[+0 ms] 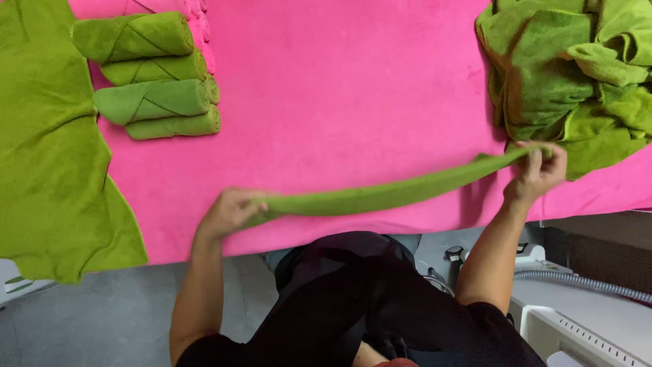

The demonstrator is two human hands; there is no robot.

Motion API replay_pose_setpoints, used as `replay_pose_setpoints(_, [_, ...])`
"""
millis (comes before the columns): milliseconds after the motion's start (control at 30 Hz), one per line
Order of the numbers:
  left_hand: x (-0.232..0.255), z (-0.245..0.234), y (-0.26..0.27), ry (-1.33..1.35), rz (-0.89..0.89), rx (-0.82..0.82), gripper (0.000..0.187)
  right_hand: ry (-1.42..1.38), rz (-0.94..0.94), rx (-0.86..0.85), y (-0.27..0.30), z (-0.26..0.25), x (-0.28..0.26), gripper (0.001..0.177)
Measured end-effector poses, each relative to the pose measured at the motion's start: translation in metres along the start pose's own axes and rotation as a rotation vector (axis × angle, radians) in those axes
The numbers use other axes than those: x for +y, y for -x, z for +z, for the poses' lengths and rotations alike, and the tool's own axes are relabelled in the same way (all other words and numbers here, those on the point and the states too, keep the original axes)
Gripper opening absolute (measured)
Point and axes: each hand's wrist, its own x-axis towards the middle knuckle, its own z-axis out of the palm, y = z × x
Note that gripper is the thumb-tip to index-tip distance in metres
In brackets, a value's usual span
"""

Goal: Folding a green towel into a decorative roll on a pink massage table

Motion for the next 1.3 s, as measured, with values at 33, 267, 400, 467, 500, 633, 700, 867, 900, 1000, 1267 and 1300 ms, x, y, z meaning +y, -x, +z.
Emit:
replay_pose_setpoints(33, [-0.027,-0.011,-0.014,-0.024,-0.014,0.088,0.012,0.15,-0.088,-0.025,-0.013,0.003,0.012,0.013])
replay_pose_setpoints(267, [-0.06,-0.066,-0.144,0.269,-0.067,0.472,0.024,0.285,-0.233,-0.296,-0.125,0.112,0.123,0.009])
replay_pose_setpoints(400, [-0.094,-0.069,-0.175,-0.053,-0.038,0.76,0.005,0.626,-0.146,-0.537,-0.129,0.139,0.179,0.008])
replay_pose_setpoints(467, [-0.074,-0.065,-0.158,-0.18,-0.085,0.772,0.015,0.815,-0.175,-0.379,-0.126,0.134,0.199,0.03])
replay_pose_setpoints(500, [-0.065,-0.061,-0.135,-0.179,-0.092,0.78,0.015,0.81,-0.176,-0.389,-0.118,0.125,0.189,0.03])
replay_pose_setpoints(633, [-0.045,-0.043,-0.045,-0.703,-0.451,0.682,0.06,0.912,-0.114,-0.393,-0.083,0.092,0.153,0.037])
replay_pose_setpoints(700, [-0.049,-0.033,-0.011,-0.724,-0.497,0.678,0.059,0.946,-0.069,-0.378,-0.069,0.079,0.141,0.036])
replay_pose_setpoints(867, [-0.059,-0.033,0.028,-0.697,-0.395,0.668,0.05,0.923,-0.109,-0.42,-0.069,0.067,0.141,0.029])
replay_pose_setpoints(900, [-0.058,-0.037,0.03,-0.696,-0.397,0.673,0.05,0.92,-0.112,-0.422,-0.07,0.068,0.14,0.029])
replay_pose_setpoints(1000, [-0.053,-0.042,0.031,-0.707,-0.417,0.598,0.053,0.951,-0.114,-0.444,-0.068,0.075,0.126,0.03])
replay_pose_setpoints(1267, [-0.048,-0.003,-0.073,-1.304,0.229,0.733,0.022,0.686,-0.452,-0.269,-0.02,0.168,0.103,0.019])
replay_pose_setpoints(1300, [-0.035,0.014,-0.099,-1.303,0.232,0.731,0.022,0.688,-0.452,-0.267,0.004,0.196,0.08,0.019])
